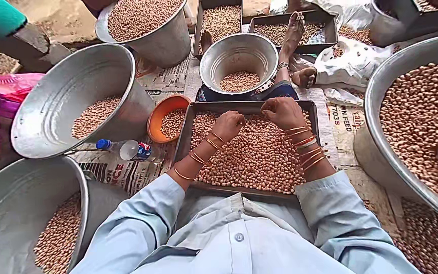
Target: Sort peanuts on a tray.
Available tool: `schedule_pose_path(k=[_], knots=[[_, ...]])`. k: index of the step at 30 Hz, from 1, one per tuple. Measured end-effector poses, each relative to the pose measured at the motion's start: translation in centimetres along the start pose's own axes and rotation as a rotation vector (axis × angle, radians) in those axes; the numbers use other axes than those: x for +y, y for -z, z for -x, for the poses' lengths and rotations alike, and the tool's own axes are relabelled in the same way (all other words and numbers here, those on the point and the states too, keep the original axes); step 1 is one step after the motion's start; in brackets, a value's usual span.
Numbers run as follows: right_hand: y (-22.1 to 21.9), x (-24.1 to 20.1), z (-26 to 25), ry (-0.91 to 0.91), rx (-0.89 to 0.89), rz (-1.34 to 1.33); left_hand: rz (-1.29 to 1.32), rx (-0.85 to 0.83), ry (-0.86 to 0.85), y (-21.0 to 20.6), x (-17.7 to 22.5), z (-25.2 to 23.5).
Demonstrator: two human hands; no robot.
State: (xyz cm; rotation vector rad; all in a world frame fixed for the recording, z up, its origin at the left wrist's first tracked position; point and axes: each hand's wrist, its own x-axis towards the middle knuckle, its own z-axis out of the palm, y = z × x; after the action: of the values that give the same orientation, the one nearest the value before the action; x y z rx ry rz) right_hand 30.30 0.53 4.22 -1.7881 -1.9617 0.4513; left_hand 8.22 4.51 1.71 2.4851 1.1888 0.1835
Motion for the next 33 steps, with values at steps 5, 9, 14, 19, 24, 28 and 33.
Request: schedule_pose_path(k=[5,9,14,19,24,28,33], knots=[[-0.3,0.9,-0.4,-0.106,-0.091,0.045,-0.090,0.011,0.003,-2.6,1.7,-0.1],[-2.5,-0.6,-0.8,-0.011,-0.152,0.093,-0.029,0.032,0.015,-1.9,2.5,1.2],[-6.0,-0.8,-1.6,0.115,-0.141,0.235,0.450,0.201,0.140,-0.9,-3.7,-0.4],[-6.1,-1.8,-1.3,0.029,-0.198,0.242,0.535,0.149,0.407,4.3,-1.4,3.0],[-5.7,-1.7,-1.1,-0.015,-0.196,0.153,0.216,0.057,0.294,3.0,0.4,3.6],[-4.2,-0.2,-1.3,-0.113,0.004,-0.248,0.152,0.081,0.187,1.0,-0.5,2.5],[-3.1,0.9,-1.7,-0.268,0.129,-0.576,0.060,0.030,0.157,0.5,-0.5,1.6]])
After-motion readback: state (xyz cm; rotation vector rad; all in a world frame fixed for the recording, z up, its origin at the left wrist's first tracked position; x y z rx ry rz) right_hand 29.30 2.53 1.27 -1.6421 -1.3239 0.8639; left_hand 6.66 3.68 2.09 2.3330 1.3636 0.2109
